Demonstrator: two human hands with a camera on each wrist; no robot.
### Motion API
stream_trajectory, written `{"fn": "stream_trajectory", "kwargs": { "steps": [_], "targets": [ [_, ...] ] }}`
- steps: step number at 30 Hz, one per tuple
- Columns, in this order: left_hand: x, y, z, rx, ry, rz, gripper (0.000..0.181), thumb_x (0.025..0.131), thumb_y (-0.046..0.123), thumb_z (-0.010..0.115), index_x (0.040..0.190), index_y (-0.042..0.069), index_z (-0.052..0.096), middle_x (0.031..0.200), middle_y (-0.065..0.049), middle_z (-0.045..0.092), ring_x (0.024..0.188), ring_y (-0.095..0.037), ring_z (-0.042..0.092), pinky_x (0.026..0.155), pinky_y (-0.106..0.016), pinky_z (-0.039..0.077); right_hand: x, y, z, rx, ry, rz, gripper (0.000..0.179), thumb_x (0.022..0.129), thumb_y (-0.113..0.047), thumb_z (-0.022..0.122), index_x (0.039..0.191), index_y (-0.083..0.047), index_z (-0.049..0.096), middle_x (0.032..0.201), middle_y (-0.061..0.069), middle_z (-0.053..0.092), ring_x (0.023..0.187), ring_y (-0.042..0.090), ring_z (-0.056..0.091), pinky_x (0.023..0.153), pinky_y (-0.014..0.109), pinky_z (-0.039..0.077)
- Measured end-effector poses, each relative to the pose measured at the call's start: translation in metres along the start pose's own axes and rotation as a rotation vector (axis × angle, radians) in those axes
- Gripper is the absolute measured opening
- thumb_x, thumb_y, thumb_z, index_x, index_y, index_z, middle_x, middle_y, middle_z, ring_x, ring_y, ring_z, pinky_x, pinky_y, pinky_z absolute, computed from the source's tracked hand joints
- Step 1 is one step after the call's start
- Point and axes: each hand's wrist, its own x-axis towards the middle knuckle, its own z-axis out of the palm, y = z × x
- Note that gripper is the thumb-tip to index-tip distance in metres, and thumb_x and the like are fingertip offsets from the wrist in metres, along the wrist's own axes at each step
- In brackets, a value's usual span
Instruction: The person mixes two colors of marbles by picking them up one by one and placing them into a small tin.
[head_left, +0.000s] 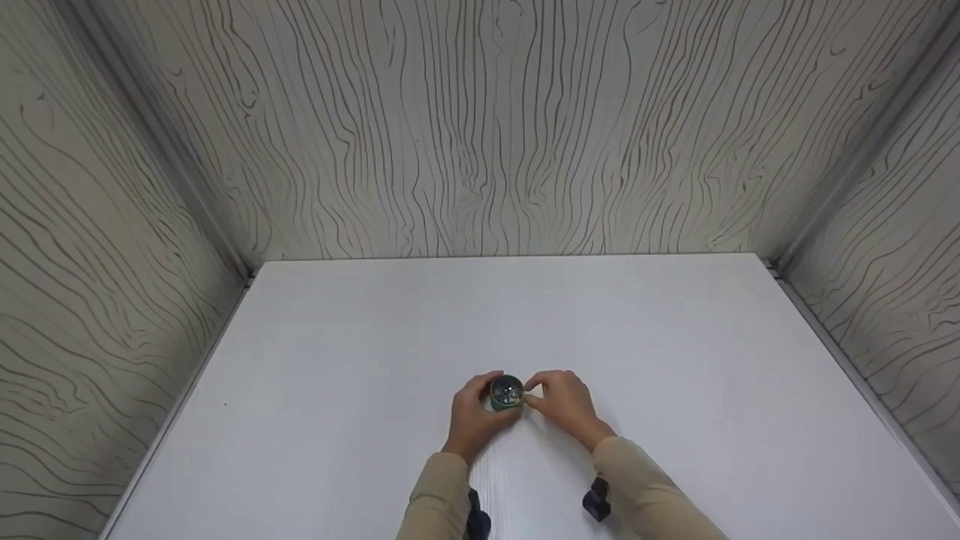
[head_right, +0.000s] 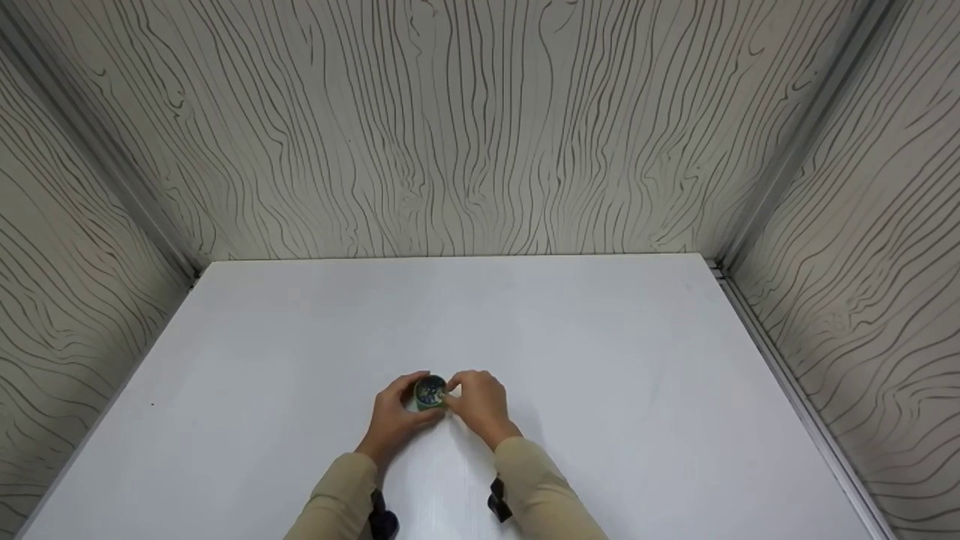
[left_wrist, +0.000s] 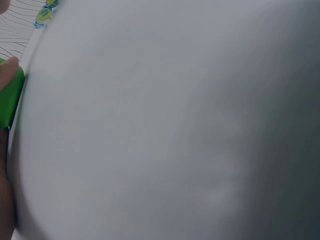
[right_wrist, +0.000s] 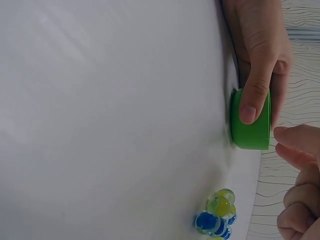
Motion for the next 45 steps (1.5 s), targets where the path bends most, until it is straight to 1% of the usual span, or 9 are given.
{"fn": "stream_trajectory", "kwargs": {
  "steps": [8, 15, 19, 21, 25, 28, 32, 35, 45],
  "targets": [
    [0.000, -0.001, 0.000, 0.019, 0.004, 0.015, 0.059, 0.070, 0.028, 0.083, 0.123, 0.010, 0.062, 0.119, -0.006, 0.069, 0.115, -0.021, 0.065, 0.105, -0.034, 0.052, -0.001, 0.001, -0.004, 0.016, -0.007, 0.004, 0.010, 0.076, -0.015, 0.079, 0.083, -0.011, 0.075, 0.061, -0.001, 0.058, 0.057, 0.007, 0.036, 0.050, 0.018, 0.030],
    [0.000, -0.001, 0.000, 0.027, 0.009, 0.023, 0.059, 0.070, 0.024, 0.084, 0.123, 0.009, 0.062, 0.118, -0.006, 0.069, 0.114, -0.022, 0.065, 0.104, -0.036, 0.052, -0.007, 0.004, -0.009, 0.030, -0.038, 0.065, 0.009, 0.078, -0.016, 0.077, 0.085, -0.012, 0.075, 0.057, -0.005, 0.048, 0.055, 0.006, 0.036, 0.048, 0.017, 0.027],
    [-0.001, 0.000, 0.000, 0.032, 0.005, 0.006, 0.061, 0.069, 0.024, 0.085, 0.124, 0.011, 0.061, 0.120, -0.005, 0.069, 0.115, -0.022, 0.065, 0.106, -0.037, 0.051, -0.012, 0.007, -0.010, 0.041, -0.052, 0.092, 0.008, 0.078, -0.016, 0.077, 0.085, -0.012, 0.075, 0.059, -0.002, 0.056, 0.056, 0.006, 0.041, 0.049, 0.017, 0.033],
    [-0.001, 0.001, 0.000, 0.022, 0.000, -0.010, 0.062, 0.068, 0.024, 0.085, 0.124, 0.011, 0.061, 0.120, -0.005, 0.068, 0.116, -0.022, 0.064, 0.107, -0.037, 0.050, -0.014, 0.008, -0.011, 0.046, -0.056, 0.098, 0.008, 0.077, -0.015, 0.077, 0.084, -0.012, 0.075, 0.067, 0.000, 0.065, 0.059, 0.007, 0.046, 0.053, 0.020, 0.041],
    [-0.001, 0.001, 0.000, 0.019, -0.005, -0.012, 0.063, 0.068, 0.025, 0.085, 0.124, 0.011, 0.061, 0.121, -0.006, 0.068, 0.116, -0.023, 0.064, 0.107, -0.038, 0.050, -0.021, 0.010, -0.012, 0.040, -0.080, 0.104, 0.008, 0.076, -0.016, 0.078, 0.082, -0.013, 0.075, 0.087, 0.004, 0.075, 0.077, 0.014, 0.062, 0.073, 0.033, 0.056],
    [-0.001, 0.002, 0.000, 0.017, -0.012, -0.021, 0.063, 0.068, 0.024, 0.085, 0.124, 0.012, 0.061, 0.122, -0.005, 0.068, 0.118, -0.022, 0.063, 0.108, -0.037, 0.050, -0.026, 0.012, -0.012, 0.034, -0.123, 0.109, 0.011, 0.074, -0.017, 0.080, 0.083, -0.013, 0.075, 0.092, 0.005, 0.074, 0.080, 0.016, 0.062, 0.073, 0.034, 0.055],
    [-0.001, 0.004, -0.001, 0.005, -0.021, -0.037, 0.062, 0.068, 0.022, 0.085, 0.125, 0.011, 0.061, 0.123, -0.005, 0.067, 0.120, -0.021, 0.062, 0.109, -0.036, 0.049, -0.031, 0.013, -0.008, 0.030, -0.183, 0.106, 0.018, 0.073, -0.018, 0.081, 0.089, -0.012, 0.076, 0.083, 0.002, 0.069, 0.070, 0.011, 0.048, 0.061, 0.023, 0.043],
    [-0.001, 0.003, -0.002, 0.011, -0.015, -0.024, 0.062, 0.068, 0.023, 0.085, 0.124, 0.010, 0.061, 0.122, -0.005, 0.068, 0.119, -0.023, 0.063, 0.108, -0.036, 0.050, -0.032, 0.013, -0.002, 0.012, -0.206, 0.093, 0.020, 0.073, -0.018, 0.081, 0.091, -0.012, 0.076, 0.078, -0.001, 0.066, 0.068, 0.010, 0.046, 0.059, 0.021, 0.039],
    [0.000, -0.001, 0.000, 0.022, 0.008, 0.021, 0.061, 0.069, 0.024, 0.085, 0.123, 0.010, 0.062, 0.121, -0.006, 0.068, 0.116, -0.023, 0.064, 0.105, -0.035, 0.051, -0.031, 0.010, 0.012, 0.005, -0.209, 0.072, 0.016, 0.077, -0.021, 0.077, 0.091, -0.014, 0.077, 0.089, 0.004, 0.074, 0.077, 0.015, 0.059, 0.072, 0.035, 0.054]
  ]
}}
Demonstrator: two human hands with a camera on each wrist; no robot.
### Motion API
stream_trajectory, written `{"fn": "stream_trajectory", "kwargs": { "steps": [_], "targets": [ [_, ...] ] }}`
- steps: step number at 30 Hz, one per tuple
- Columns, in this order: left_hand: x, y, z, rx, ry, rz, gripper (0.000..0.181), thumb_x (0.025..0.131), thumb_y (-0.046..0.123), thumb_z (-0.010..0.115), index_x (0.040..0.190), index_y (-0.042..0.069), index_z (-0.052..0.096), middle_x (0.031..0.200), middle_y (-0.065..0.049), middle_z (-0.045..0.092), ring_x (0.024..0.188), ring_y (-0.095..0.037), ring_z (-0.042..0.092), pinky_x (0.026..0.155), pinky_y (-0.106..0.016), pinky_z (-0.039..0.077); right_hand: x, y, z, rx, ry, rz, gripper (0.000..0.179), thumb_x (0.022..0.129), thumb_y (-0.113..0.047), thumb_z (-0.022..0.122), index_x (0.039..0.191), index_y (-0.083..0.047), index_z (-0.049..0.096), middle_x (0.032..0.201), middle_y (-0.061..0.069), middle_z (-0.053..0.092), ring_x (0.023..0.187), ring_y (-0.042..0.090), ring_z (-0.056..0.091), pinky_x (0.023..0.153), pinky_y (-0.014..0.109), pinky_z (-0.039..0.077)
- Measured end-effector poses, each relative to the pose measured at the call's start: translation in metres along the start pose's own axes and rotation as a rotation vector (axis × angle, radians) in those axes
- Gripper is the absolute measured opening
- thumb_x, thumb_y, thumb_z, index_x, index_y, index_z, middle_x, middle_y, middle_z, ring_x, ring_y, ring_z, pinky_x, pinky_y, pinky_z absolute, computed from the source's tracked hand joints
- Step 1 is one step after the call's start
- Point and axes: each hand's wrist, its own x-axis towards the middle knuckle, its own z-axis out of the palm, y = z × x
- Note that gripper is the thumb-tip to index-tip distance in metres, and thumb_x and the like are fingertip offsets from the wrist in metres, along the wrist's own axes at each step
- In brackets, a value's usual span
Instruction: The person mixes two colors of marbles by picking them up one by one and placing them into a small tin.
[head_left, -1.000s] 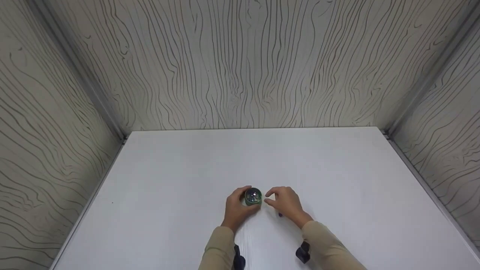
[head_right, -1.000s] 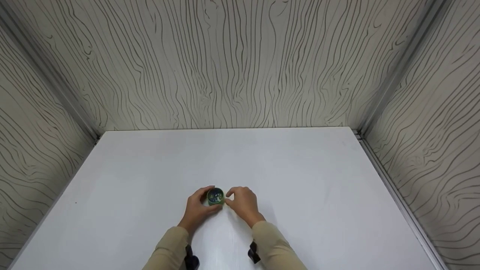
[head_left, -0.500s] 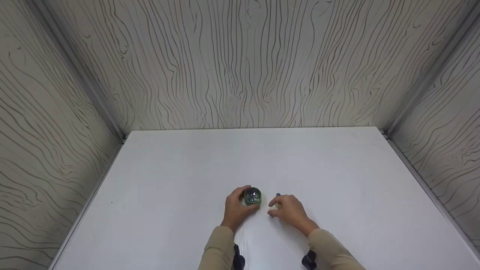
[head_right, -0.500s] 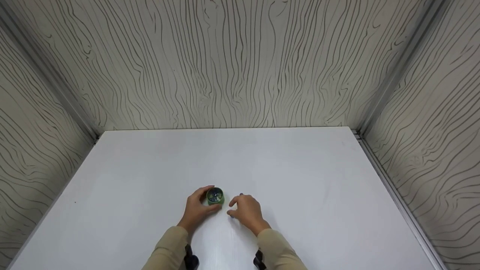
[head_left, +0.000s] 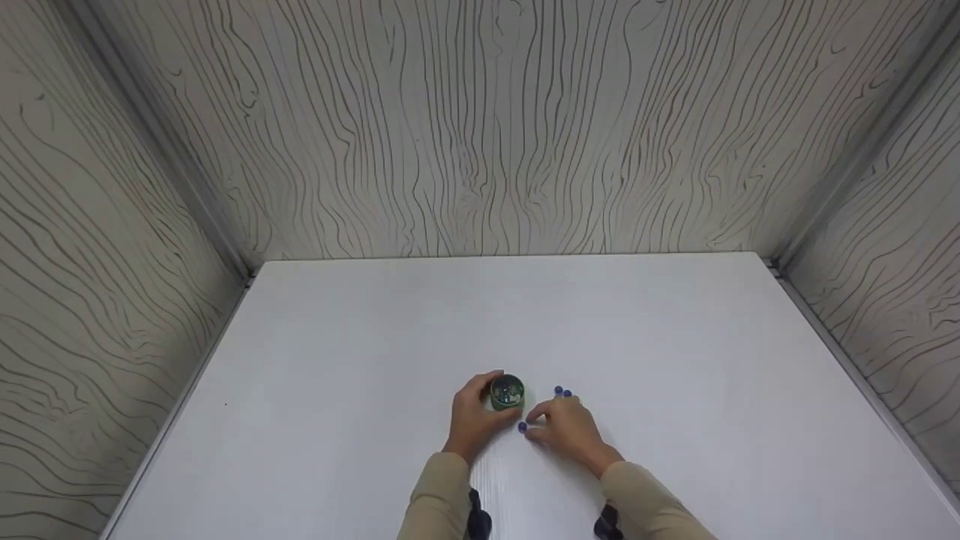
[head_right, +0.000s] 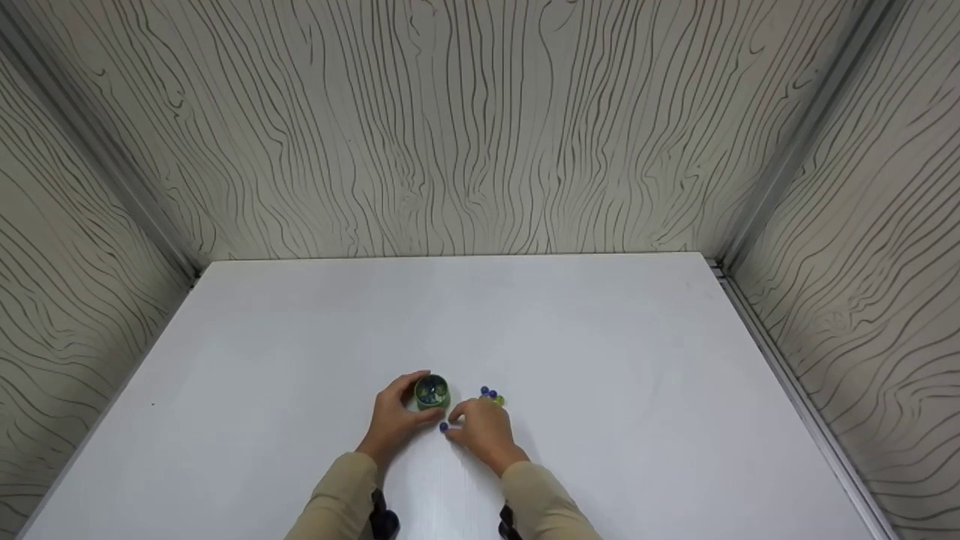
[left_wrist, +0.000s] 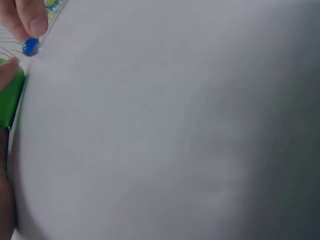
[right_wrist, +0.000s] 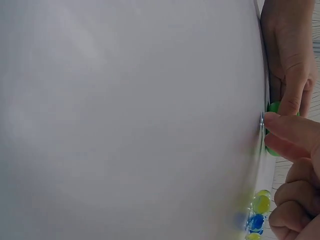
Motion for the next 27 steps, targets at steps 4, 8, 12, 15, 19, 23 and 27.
{"fn": "stream_trajectory", "kwargs": {
  "steps": [4, 8, 12, 15, 19, 23, 27],
  "targets": [
    [-0.002, 0.001, 0.000, -0.009, -0.007, -0.023, 0.061, 0.070, 0.025, 0.084, 0.125, 0.012, 0.061, 0.122, -0.004, 0.068, 0.117, -0.021, 0.064, 0.106, -0.035, 0.051, 0.002, -0.003, 0.006, -0.005, 0.019, -0.023, 0.019, 0.077, -0.024, 0.077, 0.091, -0.013, 0.077, 0.095, 0.005, 0.076, 0.083, 0.020, 0.067, 0.076, 0.039, 0.058],
    [-0.004, 0.003, 0.000, 0.005, -0.006, -0.045, 0.062, 0.070, 0.024, 0.084, 0.127, 0.013, 0.060, 0.125, -0.004, 0.066, 0.120, -0.020, 0.062, 0.108, -0.035, 0.050, 0.003, -0.010, 0.012, -0.030, 0.076, -0.078, 0.023, 0.074, -0.029, 0.079, 0.087, -0.011, 0.077, 0.085, 0.003, 0.076, 0.072, 0.014, 0.064, 0.065, 0.029, 0.054],
    [-0.005, 0.005, 0.002, 0.041, -0.023, -0.044, 0.065, 0.073, 0.025, 0.083, 0.130, 0.012, 0.057, 0.127, -0.005, 0.064, 0.123, -0.021, 0.060, 0.111, -0.035, 0.047, 0.003, -0.015, 0.014, -0.032, 0.118, -0.089, 0.021, 0.073, -0.029, 0.080, 0.080, -0.009, 0.077, 0.074, 0.001, 0.073, 0.062, 0.007, 0.051, 0.056, 0.021, 0.042],
    [-0.006, 0.007, 0.003, 0.063, -0.023, -0.046, 0.066, 0.073, 0.026, 0.082, 0.131, 0.012, 0.056, 0.128, -0.005, 0.064, 0.124, -0.020, 0.059, 0.112, -0.034, 0.046, 0.003, -0.016, 0.015, -0.026, 0.121, -0.075, 0.020, 0.073, -0.028, 0.080, 0.079, -0.009, 0.077, 0.074, 0.001, 0.073, 0.062, 0.006, 0.051, 0.057, 0.021, 0.043],
    [-0.006, 0.007, 0.003, 0.076, -0.010, -0.044, 0.066, 0.072, 0.025, 0.082, 0.131, 0.012, 0.056, 0.129, -0.004, 0.063, 0.125, -0.020, 0.059, 0.112, -0.034, 0.046, 0.002, -0.018, 0.016, -0.031, 0.114, -0.063, 0.019, 0.073, -0.027, 0.080, 0.082, -0.010, 0.077, 0.078, 0.002, 0.074, 0.066, 0.008, 0.056, 0.060, 0.023, 0.048],
    [-0.006, 0.006, 0.003, 0.070, -0.014, -0.039, 0.066, 0.073, 0.024, 0.082, 0.132, 0.011, 0.055, 0.130, -0.005, 0.063, 0.125, -0.020, 0.059, 0.113, -0.035, 0.045, 0.000, -0.023, 0.019, -0.045, 0.134, -0.056, 0.019, 0.071, -0.026, 0.081, 0.080, -0.010, 0.077, 0.075, 0.002, 0.074, 0.065, 0.010, 0.058, 0.059, 0.024, 0.049],
    [-0.006, 0.004, 0.002, 0.080, -0.009, -0.016, 0.066, 0.073, 0.025, 0.082, 0.132, 0.011, 0.055, 0.129, -0.005, 0.063, 0.125, -0.021, 0.059, 0.113, -0.035, 0.045, -0.002, -0.030, 0.025, -0.084, 0.190, -0.037, 0.017, 0.070, -0.027, 0.082, 0.076, -0.012, 0.077, 0.068, 0.000, 0.072, 0.059, 0.008, 0.055, 0.054, 0.022, 0.043]
  ]
}}
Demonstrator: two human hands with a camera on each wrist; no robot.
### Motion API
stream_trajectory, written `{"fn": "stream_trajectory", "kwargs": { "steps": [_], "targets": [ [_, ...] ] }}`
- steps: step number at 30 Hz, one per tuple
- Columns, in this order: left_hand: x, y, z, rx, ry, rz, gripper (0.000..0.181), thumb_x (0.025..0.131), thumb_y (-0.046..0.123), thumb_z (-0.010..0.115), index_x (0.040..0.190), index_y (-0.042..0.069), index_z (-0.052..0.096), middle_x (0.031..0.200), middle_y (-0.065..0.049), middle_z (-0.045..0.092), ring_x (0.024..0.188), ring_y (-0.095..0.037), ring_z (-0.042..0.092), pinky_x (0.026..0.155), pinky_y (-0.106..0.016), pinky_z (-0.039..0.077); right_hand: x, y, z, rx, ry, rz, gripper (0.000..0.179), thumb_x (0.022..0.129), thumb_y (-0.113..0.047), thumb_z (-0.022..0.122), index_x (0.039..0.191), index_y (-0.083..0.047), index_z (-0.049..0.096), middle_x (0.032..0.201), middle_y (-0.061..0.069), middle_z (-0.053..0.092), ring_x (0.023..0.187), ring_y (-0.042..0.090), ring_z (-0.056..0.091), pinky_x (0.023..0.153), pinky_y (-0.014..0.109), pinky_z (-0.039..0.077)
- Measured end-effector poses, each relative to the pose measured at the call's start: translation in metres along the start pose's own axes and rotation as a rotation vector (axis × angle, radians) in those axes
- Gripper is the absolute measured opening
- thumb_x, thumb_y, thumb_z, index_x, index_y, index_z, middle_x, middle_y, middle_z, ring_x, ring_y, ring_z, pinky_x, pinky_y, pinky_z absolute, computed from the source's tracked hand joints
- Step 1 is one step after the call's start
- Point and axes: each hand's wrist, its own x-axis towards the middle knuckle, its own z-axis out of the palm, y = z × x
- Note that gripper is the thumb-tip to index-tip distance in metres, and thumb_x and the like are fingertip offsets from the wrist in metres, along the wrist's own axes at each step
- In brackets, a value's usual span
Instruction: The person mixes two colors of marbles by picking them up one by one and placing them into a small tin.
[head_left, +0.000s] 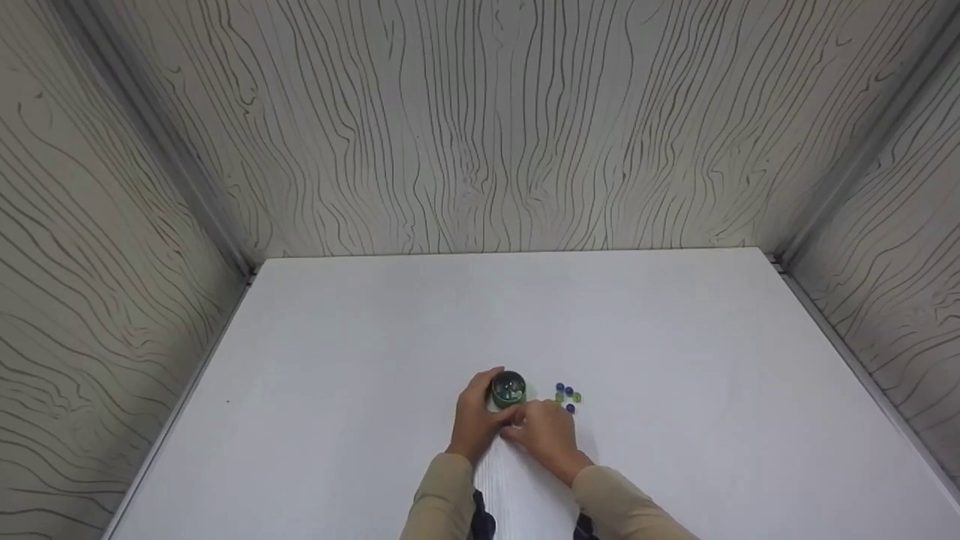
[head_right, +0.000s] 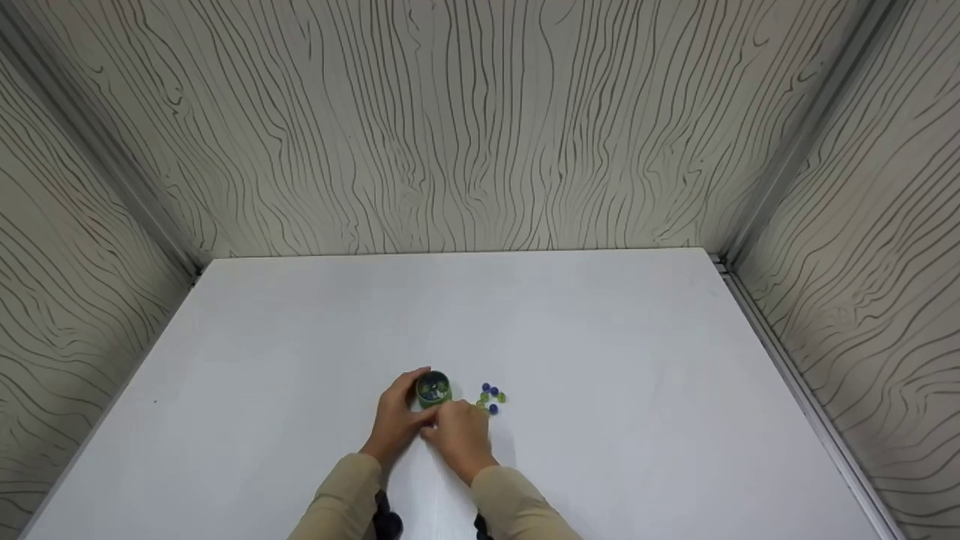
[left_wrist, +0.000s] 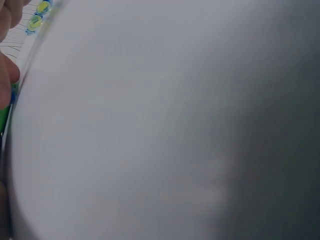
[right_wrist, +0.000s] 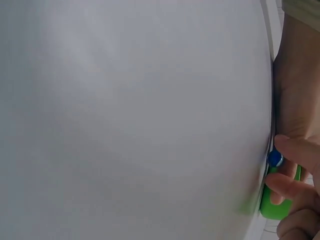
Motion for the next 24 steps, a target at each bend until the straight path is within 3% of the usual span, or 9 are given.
{"fn": "stream_trajectory", "kwargs": {
  "steps": [7, 14, 24],
  "targets": [
    [0.000, 0.002, -0.001, 0.014, 0.007, 0.023, 0.067, 0.073, 0.026, 0.082, 0.131, 0.009, 0.055, 0.129, -0.005, 0.063, 0.125, -0.021, 0.059, 0.113, -0.035, 0.045, -0.003, -0.012, 0.005, -0.055, 0.092, 0.040, 0.011, 0.072, -0.026, 0.080, 0.078, -0.017, 0.078, 0.064, -0.002, 0.071, 0.054, 0.006, 0.047, 0.047, 0.022, 0.034],
    [0.001, 0.005, -0.002, 0.017, -0.011, -0.023, 0.068, 0.072, 0.027, 0.082, 0.132, 0.010, 0.055, 0.131, -0.005, 0.062, 0.127, -0.020, 0.058, 0.115, -0.033, 0.042, -0.004, -0.015, 0.005, -0.052, 0.084, 0.092, 0.006, 0.072, -0.019, 0.079, 0.074, -0.015, 0.076, 0.063, 0.000, 0.069, 0.056, 0.011, 0.053, 0.048, 0.027, 0.037],
    [0.002, 0.002, 0.001, 0.037, 0.027, 0.018, 0.065, 0.071, 0.026, 0.083, 0.128, 0.009, 0.058, 0.125, -0.006, 0.065, 0.122, -0.022, 0.061, 0.110, -0.034, 0.047, -0.003, -0.013, 0.002, -0.033, 0.054, 0.090, 0.005, 0.071, -0.016, 0.079, 0.074, -0.015, 0.076, 0.064, -0.001, 0.069, 0.057, 0.008, 0.050, 0.049, 0.024, 0.036]
  ]
}}
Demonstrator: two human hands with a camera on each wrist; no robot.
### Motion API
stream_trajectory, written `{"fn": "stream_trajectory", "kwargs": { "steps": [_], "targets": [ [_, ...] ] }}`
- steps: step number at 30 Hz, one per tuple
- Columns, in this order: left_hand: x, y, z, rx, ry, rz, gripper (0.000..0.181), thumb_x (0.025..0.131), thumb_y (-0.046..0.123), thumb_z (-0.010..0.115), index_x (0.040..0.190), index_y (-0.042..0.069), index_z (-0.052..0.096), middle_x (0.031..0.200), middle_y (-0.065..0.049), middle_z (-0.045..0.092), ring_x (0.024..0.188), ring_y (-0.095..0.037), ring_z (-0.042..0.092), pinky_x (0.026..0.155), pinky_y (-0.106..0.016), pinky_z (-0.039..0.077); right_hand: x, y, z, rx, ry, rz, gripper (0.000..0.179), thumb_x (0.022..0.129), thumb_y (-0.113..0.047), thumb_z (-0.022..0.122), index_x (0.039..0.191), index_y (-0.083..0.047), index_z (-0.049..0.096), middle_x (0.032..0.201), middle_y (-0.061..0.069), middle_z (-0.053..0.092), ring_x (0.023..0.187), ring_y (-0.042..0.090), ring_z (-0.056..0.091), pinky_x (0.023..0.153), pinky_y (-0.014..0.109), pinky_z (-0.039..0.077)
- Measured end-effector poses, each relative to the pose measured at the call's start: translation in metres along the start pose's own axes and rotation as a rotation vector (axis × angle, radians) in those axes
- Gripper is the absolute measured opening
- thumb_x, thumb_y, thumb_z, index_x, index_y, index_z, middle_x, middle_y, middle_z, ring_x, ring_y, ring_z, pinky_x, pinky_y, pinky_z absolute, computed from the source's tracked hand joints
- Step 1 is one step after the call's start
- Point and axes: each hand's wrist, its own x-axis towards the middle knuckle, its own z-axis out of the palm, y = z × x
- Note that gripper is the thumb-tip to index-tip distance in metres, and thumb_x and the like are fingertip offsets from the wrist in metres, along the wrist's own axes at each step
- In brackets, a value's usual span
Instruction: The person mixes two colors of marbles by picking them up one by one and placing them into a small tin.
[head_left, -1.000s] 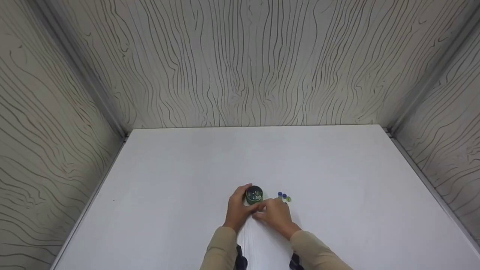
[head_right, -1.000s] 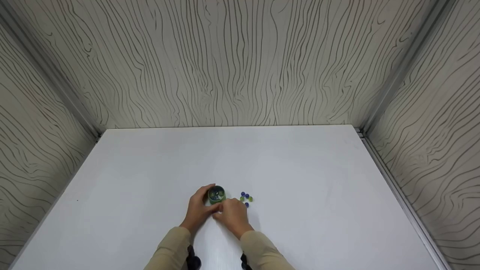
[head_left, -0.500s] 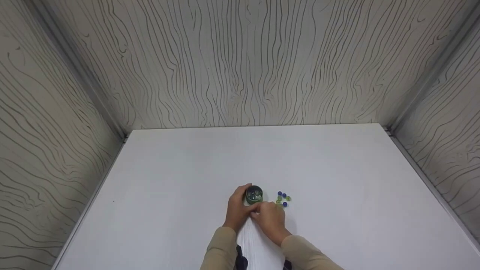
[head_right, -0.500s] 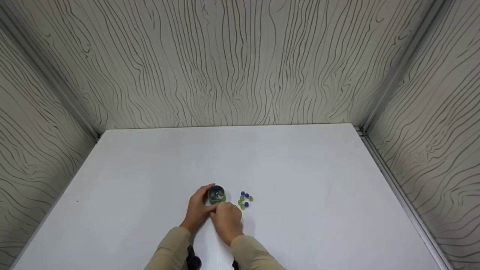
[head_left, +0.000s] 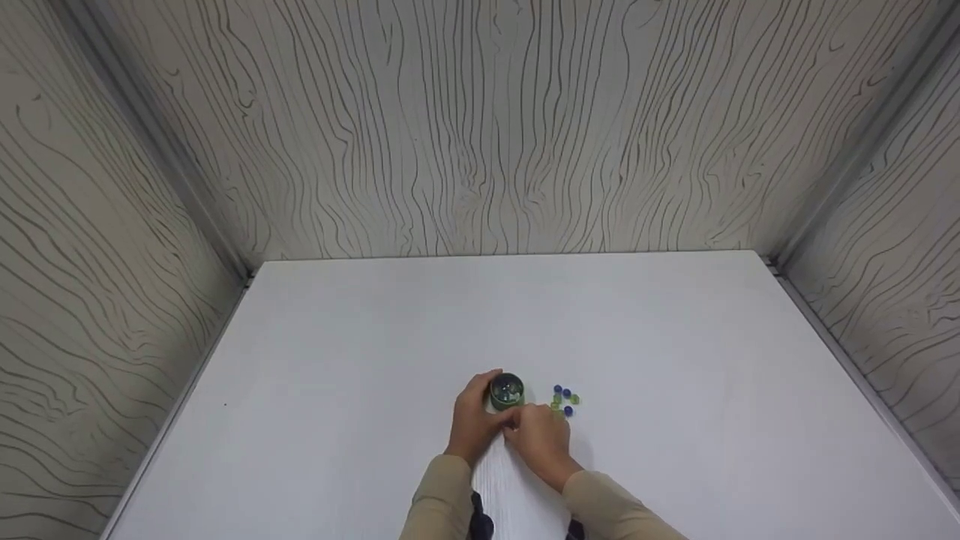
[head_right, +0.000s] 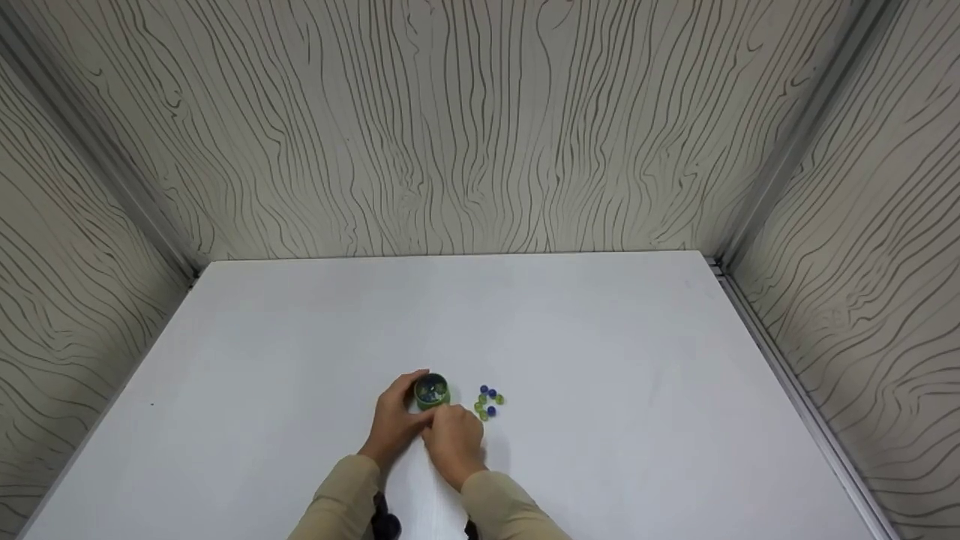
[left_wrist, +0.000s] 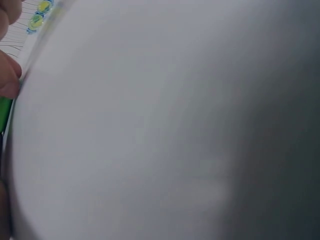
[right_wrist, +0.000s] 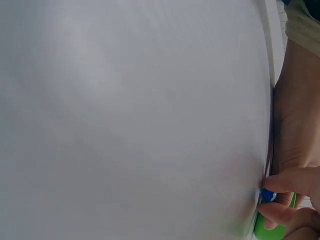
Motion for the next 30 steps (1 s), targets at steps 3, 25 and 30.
{"fn": "stream_trajectory", "kwargs": {
  "steps": [3, 25, 30],
  "targets": [
    [0.000, 0.001, 0.000, -0.019, -0.010, -0.019, 0.065, 0.070, 0.026, 0.084, 0.128, 0.009, 0.058, 0.126, -0.007, 0.065, 0.122, -0.023, 0.061, 0.111, -0.034, 0.047, 0.000, 0.001, 0.000, -0.002, -0.006, 0.008, 0.005, 0.070, -0.016, 0.079, 0.072, -0.014, 0.075, 0.064, -0.001, 0.069, 0.056, 0.008, 0.048, 0.050, 0.024, 0.035],
    [0.000, 0.002, -0.004, -0.074, -0.021, -0.051, 0.075, 0.066, 0.047, 0.082, 0.128, 0.011, 0.059, 0.125, -0.004, 0.066, 0.121, -0.020, 0.062, 0.110, -0.035, 0.048, 0.000, 0.004, -0.011, 0.011, -0.046, 0.007, 0.007, 0.070, -0.012, 0.078, 0.076, -0.009, 0.075, 0.064, -0.001, 0.066, 0.056, 0.008, 0.044, 0.050, 0.021, 0.031],
    [-0.001, 0.003, -0.004, -0.069, -0.026, -0.055, 0.075, 0.067, 0.047, 0.082, 0.128, 0.011, 0.058, 0.126, -0.004, 0.066, 0.122, -0.020, 0.061, 0.111, -0.035, 0.047, 0.000, 0.005, -0.012, 0.008, -0.053, 0.000, 0.009, 0.070, -0.013, 0.079, 0.077, -0.010, 0.076, 0.070, 0.001, 0.071, 0.058, 0.008, 0.051, 0.051, 0.023, 0.040]
  ]
}}
